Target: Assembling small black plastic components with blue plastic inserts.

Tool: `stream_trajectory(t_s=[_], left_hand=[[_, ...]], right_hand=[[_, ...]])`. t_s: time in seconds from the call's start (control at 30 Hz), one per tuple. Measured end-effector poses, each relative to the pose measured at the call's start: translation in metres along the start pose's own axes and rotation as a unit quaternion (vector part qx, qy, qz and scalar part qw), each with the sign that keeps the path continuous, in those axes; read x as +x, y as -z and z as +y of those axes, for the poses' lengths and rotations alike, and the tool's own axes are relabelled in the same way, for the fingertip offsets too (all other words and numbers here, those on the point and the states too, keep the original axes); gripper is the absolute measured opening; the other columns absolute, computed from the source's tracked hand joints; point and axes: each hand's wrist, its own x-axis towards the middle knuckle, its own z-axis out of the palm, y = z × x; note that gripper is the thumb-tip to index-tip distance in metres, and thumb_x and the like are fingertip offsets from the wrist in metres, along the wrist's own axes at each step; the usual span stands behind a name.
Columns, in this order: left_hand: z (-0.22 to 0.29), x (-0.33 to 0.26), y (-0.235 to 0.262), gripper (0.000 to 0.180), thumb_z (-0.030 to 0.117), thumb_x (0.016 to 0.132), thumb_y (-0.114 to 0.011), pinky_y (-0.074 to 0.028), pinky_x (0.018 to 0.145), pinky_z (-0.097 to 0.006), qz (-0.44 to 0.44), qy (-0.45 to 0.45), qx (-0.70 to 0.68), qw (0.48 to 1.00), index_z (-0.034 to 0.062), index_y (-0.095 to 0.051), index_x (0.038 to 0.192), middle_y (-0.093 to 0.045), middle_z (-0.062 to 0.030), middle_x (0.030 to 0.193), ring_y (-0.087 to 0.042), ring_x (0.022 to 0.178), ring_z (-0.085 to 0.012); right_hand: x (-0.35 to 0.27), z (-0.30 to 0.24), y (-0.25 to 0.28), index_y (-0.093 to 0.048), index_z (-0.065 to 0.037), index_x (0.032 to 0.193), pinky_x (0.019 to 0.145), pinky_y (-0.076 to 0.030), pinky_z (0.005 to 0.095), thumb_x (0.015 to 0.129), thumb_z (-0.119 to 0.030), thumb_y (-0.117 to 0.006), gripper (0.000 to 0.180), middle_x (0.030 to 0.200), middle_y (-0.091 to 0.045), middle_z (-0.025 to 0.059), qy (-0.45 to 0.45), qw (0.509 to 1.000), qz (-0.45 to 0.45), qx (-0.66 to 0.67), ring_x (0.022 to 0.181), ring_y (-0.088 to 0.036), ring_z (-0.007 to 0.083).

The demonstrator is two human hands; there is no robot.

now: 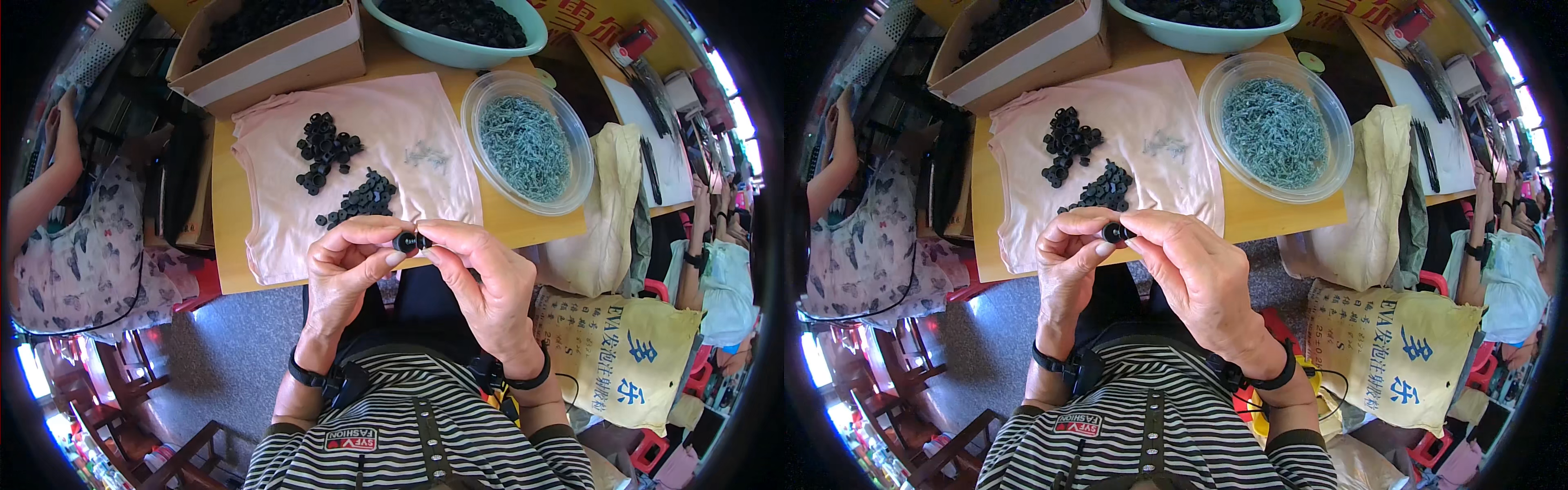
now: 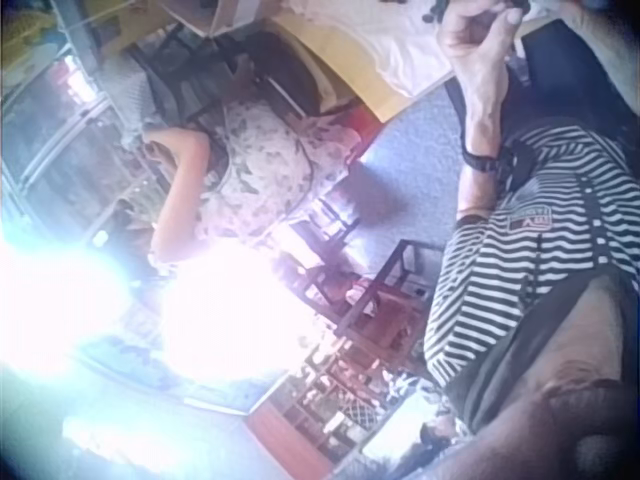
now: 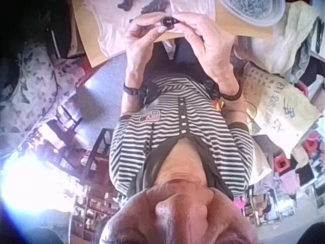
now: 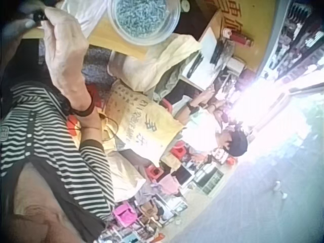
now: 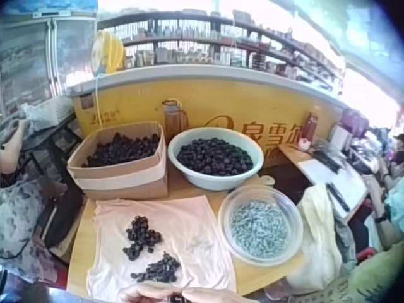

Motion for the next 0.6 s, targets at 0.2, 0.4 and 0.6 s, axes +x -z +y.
stream_trajectory(t_s=[0.2,0.4,0.6], left_hand=[[0.0008,-0.0008,-0.0005,0.022,-0.009,0.076,-0.068,-0.053,0.073,-0.023,-0.011,-0.015,0.013,1.000,0.0006,-0.066,0.096,-0.063,-0.0148,0.106,-0.062,0.093,-0.0175],[-0.0007,-0.0016,0.0000,0.022,-0.009,0.076,-0.068,-0.052,0.075,-0.024,-0.002,-0.012,0.026,1.000,0.0001,-0.068,0.096,-0.063,-0.0144,0.107,-0.062,0.093,-0.0167],[-0.0008,-0.0020,0.0001,0.023,-0.009,0.077,-0.068,-0.052,0.077,-0.025,0.001,0.000,0.048,0.999,-0.0006,-0.067,0.098,-0.063,-0.0145,0.107,-0.061,0.094,-0.0164]], right_hand=[[0.0007,-0.0001,-0.0009,-0.063,0.000,0.103,0.072,-0.054,0.0302,0.078,0.005,-0.066,0.026,0.095,-0.067,0.0128,0.018,1.000,-0.002,-0.015,0.086,-0.066,0.0243],[-0.0026,0.0038,-0.0020,-0.065,0.000,0.107,0.074,-0.054,0.0301,0.080,0.006,-0.063,0.028,0.100,-0.065,0.0139,0.023,1.000,-0.006,-0.005,0.090,-0.065,0.0250],[-0.0040,0.0033,-0.0015,-0.065,0.000,0.105,0.071,-0.054,0.0274,0.083,0.005,-0.060,0.023,0.099,-0.064,0.0126,-0.006,1.000,-0.007,0.026,0.086,-0.064,0.0212]])
